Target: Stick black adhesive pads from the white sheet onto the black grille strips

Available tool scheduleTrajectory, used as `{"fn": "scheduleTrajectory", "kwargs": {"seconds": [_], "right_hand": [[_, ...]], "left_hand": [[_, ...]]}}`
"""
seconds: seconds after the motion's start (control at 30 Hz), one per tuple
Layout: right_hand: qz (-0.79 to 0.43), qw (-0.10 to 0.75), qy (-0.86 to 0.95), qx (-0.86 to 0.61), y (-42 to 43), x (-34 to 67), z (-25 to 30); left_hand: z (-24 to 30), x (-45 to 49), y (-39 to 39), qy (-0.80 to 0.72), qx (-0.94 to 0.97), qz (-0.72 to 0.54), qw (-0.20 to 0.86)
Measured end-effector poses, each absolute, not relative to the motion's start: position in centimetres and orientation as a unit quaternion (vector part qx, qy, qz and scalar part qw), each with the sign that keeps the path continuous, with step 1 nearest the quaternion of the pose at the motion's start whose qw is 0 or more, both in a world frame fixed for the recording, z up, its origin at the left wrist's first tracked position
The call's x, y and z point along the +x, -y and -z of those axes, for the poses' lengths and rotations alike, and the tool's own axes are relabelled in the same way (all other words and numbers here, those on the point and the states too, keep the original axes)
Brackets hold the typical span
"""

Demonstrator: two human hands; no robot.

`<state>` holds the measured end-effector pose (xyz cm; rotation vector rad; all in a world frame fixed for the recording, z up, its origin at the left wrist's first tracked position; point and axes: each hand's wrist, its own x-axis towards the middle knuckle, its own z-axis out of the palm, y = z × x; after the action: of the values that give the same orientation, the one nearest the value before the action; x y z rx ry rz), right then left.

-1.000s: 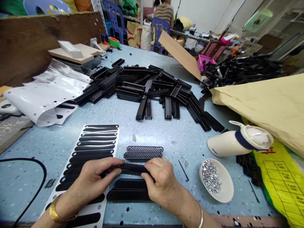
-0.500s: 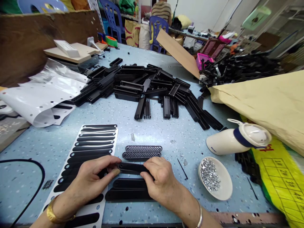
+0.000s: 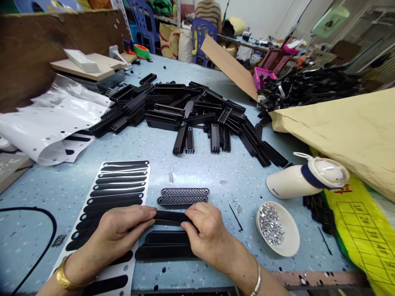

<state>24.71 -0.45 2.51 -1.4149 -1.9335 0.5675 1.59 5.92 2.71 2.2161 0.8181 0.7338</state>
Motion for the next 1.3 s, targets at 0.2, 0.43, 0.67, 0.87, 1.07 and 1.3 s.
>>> {"fn": "scheduleTrajectory", "kwargs": {"seconds": [0.2, 0.43, 0.67, 0.87, 1.07, 1.3], "right_hand": [[-0.211, 0.337, 0.740, -0.543, 0.5, 24.7, -2.6], [-0.214, 0.341, 0.736, -0.544, 0.6, 24.8, -2.1], [-0.209, 0.398, 0.719, -0.530, 0.9, 25.0, -1.9], [-0.227, 0.426, 0.697, -0.531, 1.1, 24.9, -1.5], [-0.255, 0.440, 0.680, -0.528, 1.1, 25.1, -1.4], [-0.243, 0.428, 0.682, -0.541, 1.4, 25.0, -1.4]], "left_hand": [[-2.3, 1.3, -5.6, -0.347, 0.832, -0.294, 0.317], [-2.4, 1.5, -5.9, -0.319, 0.843, -0.290, 0.320], [-2.3, 1.7, -5.9, -0.303, 0.858, -0.295, 0.293], [-2.0, 1.6, -6.0, -0.299, 0.857, -0.302, 0.290], [-1.7, 1.4, -6.0, -0.296, 0.859, -0.302, 0.290], [-2.0, 1.5, -6.2, -0.299, 0.862, -0.290, 0.288]]}}
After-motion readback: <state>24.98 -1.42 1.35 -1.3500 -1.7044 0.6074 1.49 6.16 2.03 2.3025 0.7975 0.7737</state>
